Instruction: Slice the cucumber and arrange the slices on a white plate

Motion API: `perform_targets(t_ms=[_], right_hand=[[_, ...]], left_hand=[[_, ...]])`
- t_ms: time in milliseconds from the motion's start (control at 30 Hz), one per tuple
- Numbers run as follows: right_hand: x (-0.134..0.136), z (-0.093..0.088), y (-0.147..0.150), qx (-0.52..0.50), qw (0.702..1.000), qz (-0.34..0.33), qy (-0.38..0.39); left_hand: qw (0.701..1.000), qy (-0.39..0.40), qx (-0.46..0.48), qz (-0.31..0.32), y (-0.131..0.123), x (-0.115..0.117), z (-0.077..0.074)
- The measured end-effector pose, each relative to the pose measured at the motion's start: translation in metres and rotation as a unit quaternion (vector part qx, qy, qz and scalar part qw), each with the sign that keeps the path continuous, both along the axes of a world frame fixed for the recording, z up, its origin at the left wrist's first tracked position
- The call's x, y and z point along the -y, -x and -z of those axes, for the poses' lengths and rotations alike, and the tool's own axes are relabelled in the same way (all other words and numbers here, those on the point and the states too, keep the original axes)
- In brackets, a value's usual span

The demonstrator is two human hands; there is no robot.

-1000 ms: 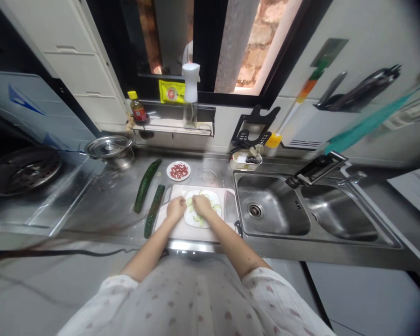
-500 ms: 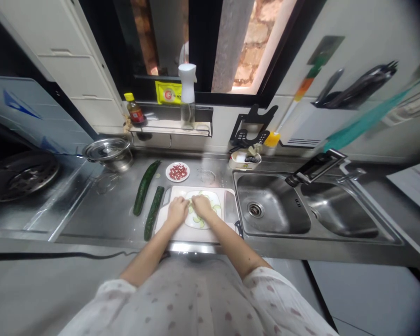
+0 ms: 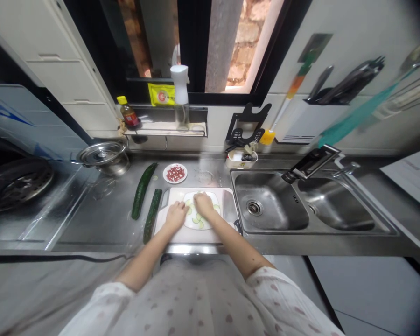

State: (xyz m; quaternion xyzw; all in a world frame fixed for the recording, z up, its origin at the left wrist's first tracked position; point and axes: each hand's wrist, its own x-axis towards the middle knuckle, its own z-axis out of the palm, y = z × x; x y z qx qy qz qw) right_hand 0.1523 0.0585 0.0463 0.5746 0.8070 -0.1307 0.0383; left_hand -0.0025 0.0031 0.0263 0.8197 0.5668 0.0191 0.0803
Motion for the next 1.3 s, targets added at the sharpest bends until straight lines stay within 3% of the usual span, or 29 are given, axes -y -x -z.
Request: perform_targets(t_ms=[733, 1067, 1300], right_hand=[[0.008, 0.006, 0.008, -0.024, 0.998, -0.060, 0.004], [0.012, -0.006, -0.004, -0.030, 1.000, 0.005, 0.000], [0.023, -0.005, -0.030, -0.082, 0.995, 0.055, -0.011]], left_hand=[[0.999, 0.000, -0.008, 0.053, 0.007, -0.005, -0.002], [0.999, -0.016, 0.037, 0.005, 0.012, -0.005, -0.008], [0.999, -0.007, 0.019, 0.035, 0.010, -0.010, -0.007]])
